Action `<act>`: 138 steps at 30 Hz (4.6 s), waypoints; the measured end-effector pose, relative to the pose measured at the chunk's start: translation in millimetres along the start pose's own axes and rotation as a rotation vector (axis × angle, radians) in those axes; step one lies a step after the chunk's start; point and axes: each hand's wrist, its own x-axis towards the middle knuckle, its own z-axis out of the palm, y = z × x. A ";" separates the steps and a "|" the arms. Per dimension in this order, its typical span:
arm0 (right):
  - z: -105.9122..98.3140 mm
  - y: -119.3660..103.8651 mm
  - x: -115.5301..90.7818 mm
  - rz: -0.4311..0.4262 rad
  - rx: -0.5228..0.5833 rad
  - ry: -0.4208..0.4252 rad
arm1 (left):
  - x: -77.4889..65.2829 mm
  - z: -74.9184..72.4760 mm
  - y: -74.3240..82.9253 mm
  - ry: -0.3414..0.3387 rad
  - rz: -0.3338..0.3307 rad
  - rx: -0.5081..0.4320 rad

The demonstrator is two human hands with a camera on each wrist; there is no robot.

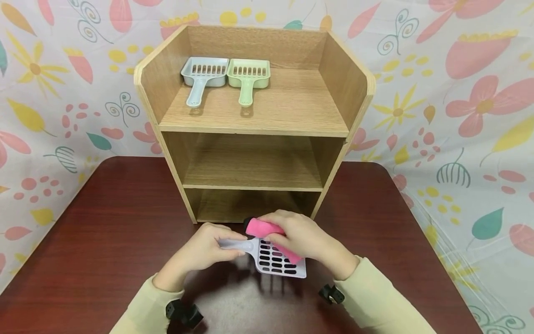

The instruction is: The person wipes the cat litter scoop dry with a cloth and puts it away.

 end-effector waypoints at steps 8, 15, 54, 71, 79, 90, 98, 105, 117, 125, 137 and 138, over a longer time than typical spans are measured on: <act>-0.2 3.8 -0.2 0.046 -0.005 0.023 | -3.9 -7.2 0.3 0.051 -0.012 0.070; -3.7 12.8 -7.9 0.160 0.141 0.154 | -6.4 -14.7 1.1 0.118 0.020 0.125; 26.7 -29.6 -21.3 0.451 1.191 0.612 | 0.6 -14.0 -7.7 0.444 0.271 0.116; 39.9 -61.7 -1.5 0.451 1.392 0.953 | 3.6 0.8 -1.8 0.611 0.172 0.064; 54.3 -76.1 10.2 0.306 1.400 1.104 | 6.2 17.1 5.7 0.706 0.119 0.080; 62.7 -80.1 8.5 0.287 1.339 1.092 | 6.7 36.2 11.0 0.734 0.130 0.119; 58.0 -73.8 8.9 0.363 1.322 1.146 | 5.8 36.9 12.5 0.715 0.249 0.156; 52.8 -65.9 9.2 0.368 1.309 1.169 | 6.6 34.6 11.6 0.717 0.313 0.206; 39.3 -51.9 7.3 0.406 1.245 1.209 | 4.5 19.8 12.2 0.648 0.279 0.250; 59.1 -72.0 7.8 0.347 1.381 1.100 | 5.0 30.4 11.9 0.699 0.240 0.240; 57.4 -66.1 9.2 0.342 1.327 1.135 | 7.1 25.3 10.0 0.688 0.332 0.304; 56.4 -65.1 9.1 0.345 1.319 1.143 | 6.7 23.9 9.9 0.676 0.332 0.304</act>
